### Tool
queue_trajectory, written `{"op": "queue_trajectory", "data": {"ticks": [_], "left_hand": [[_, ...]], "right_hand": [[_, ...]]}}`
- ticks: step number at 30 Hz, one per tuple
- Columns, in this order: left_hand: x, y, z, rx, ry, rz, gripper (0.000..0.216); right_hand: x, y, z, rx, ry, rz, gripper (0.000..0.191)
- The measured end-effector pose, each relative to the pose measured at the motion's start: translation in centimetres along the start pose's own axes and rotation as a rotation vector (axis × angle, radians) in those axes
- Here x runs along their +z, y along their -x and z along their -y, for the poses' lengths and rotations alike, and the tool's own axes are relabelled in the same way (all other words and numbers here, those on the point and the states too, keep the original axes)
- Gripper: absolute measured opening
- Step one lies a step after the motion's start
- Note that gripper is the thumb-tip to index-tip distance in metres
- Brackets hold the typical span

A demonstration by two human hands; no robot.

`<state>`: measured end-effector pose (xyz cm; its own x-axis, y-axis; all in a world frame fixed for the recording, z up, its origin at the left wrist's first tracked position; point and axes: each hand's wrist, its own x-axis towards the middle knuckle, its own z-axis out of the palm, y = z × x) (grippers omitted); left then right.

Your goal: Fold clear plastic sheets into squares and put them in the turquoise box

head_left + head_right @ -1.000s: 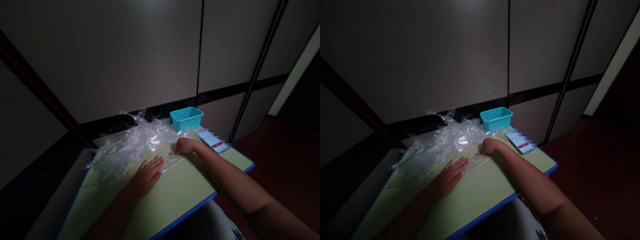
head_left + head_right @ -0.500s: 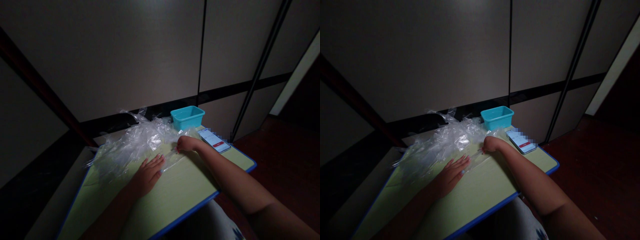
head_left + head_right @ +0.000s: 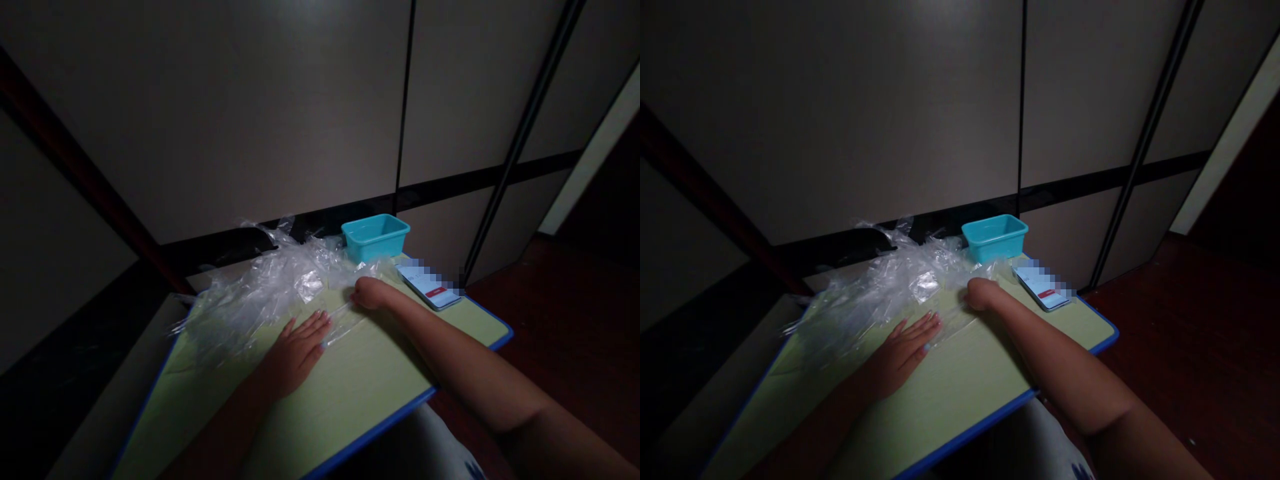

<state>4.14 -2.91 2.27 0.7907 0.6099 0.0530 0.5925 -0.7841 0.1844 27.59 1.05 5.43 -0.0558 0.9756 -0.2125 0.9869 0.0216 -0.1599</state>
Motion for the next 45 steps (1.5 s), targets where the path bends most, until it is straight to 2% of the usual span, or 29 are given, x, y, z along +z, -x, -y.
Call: {"op": "queue_trajectory", "data": {"ticks": [9, 18, 33, 38, 40, 42, 44, 45], "left_hand": [[0.0, 0.1, 0.2, 0.015, 0.019, -0.010, 0.044], [-0.1, 0.1, 0.0, 0.008, -0.002, -0.017, 0.044], [-0.2, 0.1, -0.1, 0.002, 0.016, -0.020, 0.043], [-0.1, 0.1, -0.1, 0.001, 0.021, -0.020, 0.043], [-0.1, 0.1, -0.1, 0.000, 0.025, -0.019, 0.043], [-0.1, 0.2, -0.1, 0.002, 0.027, -0.025, 0.042], [0.0, 0.2, -0.1, 0.008, 0.026, -0.037, 0.041], [0.0, 0.2, -0.1, 0.011, 0.025, -0.041, 0.040]], "right_hand": [[-0.3, 0.1, -0.1, -0.046, -0.009, 0.017, 0.046], [-0.5, 0.3, -0.2, -0.047, 0.009, 0.028, 0.038], [0.9, -0.1, 0.1, -0.011, 0.040, -0.087, 0.037], [-0.1, 0.6, 0.3, -0.016, 0.023, -0.184, 0.039], [-0.8, 1.4, 0.4, -0.080, -0.012, -0.215, 0.041], [-1.2, 2.5, 0.7, -0.256, -0.087, -0.198, 0.046], [-1.2, 3.5, 1.1, -0.481, -0.114, -0.076, 0.058], [-1.0, 3.9, 1.3, -0.545, -0.087, 0.010, 0.068]]}}
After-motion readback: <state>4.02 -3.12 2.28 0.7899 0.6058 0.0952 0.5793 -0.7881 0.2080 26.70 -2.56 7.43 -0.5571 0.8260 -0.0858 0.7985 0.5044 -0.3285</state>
